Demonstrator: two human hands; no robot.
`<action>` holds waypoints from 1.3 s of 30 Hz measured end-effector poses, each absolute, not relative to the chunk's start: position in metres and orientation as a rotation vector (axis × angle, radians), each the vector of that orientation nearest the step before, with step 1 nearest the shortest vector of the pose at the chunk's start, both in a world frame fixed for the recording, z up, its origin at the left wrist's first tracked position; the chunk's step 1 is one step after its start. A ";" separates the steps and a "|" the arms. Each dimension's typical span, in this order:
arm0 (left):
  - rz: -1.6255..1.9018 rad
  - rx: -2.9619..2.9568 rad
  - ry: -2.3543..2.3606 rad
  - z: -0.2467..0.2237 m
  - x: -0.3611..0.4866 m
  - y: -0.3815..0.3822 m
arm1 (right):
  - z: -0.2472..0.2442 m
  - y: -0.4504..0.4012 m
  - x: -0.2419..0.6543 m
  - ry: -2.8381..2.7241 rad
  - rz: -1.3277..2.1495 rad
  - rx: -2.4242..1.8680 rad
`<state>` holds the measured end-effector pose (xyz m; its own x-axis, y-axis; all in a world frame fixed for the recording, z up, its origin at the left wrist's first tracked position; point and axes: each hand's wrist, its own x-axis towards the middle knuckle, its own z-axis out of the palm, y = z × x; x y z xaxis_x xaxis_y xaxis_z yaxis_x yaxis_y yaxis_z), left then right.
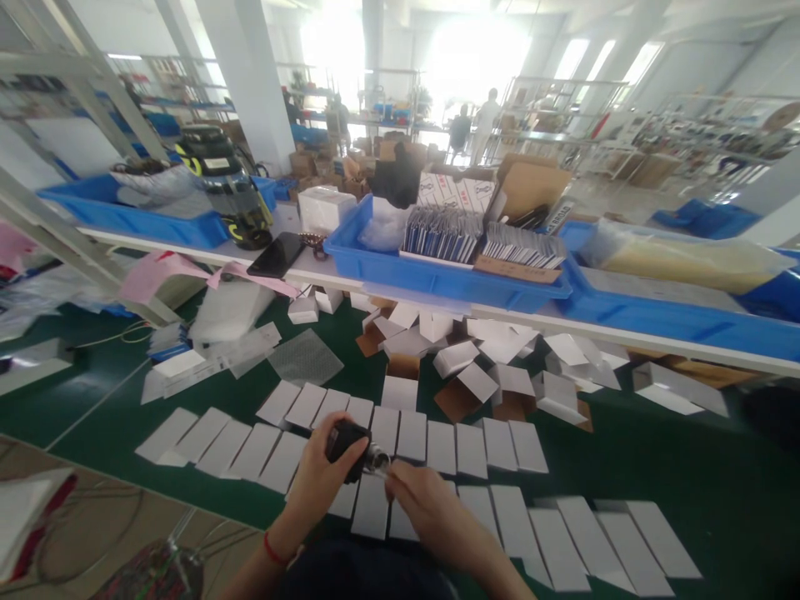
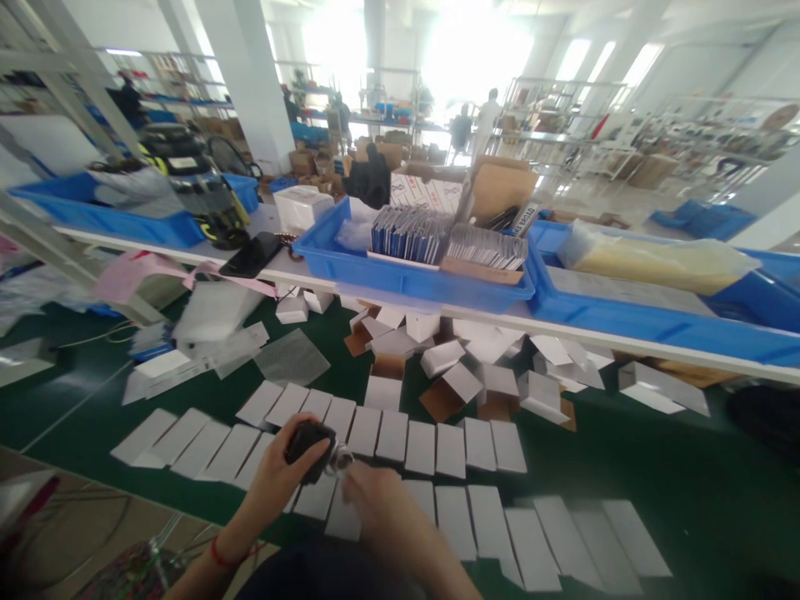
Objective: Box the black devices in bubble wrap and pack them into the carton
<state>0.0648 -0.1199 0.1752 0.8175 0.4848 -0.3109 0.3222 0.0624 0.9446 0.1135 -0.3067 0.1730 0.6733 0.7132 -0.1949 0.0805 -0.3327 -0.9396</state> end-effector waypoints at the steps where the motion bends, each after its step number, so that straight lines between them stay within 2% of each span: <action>1: 0.094 1.541 0.654 0.175 0.064 -0.121 | 0.174 -0.307 0.125 -0.613 0.695 -1.845; 5: -0.082 1.203 0.669 0.179 0.063 -0.126 | 0.135 -0.297 0.146 -0.417 0.595 -1.736; 9: -0.024 0.887 0.824 0.177 0.069 -0.121 | 0.087 -0.281 0.118 -0.365 0.642 -1.654; 14: 0.111 0.788 0.940 0.157 0.077 -0.116 | 0.081 -0.266 0.092 -0.434 0.479 -1.893; 20: 0.096 0.989 0.873 0.136 0.077 -0.114 | 0.094 -0.260 0.106 -0.893 0.111 -2.300; 24: -0.008 1.161 0.882 0.131 0.079 -0.101 | 0.095 -0.263 0.118 -0.822 0.123 -2.388; 30: -0.204 1.199 0.909 0.106 0.088 -0.081 | 0.079 -0.256 0.129 -0.518 0.499 -1.970; 33: -0.281 1.209 0.828 0.089 0.099 -0.066 | 0.066 -0.253 0.126 -0.369 0.497 -1.897; 36: -0.376 1.602 0.664 0.071 0.125 -0.032 | 0.055 -0.255 0.124 -0.133 0.470 -1.790; 39: -0.319 2.087 0.646 0.045 0.164 0.021 | 0.047 -0.262 0.123 0.105 0.471 -1.637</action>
<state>0.1636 0.0212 0.0453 0.8303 0.3250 -0.4528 0.5571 -0.4584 0.6925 0.1232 -0.2618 0.0471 0.9093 0.2066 -0.3612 -0.3400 -0.1314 -0.9312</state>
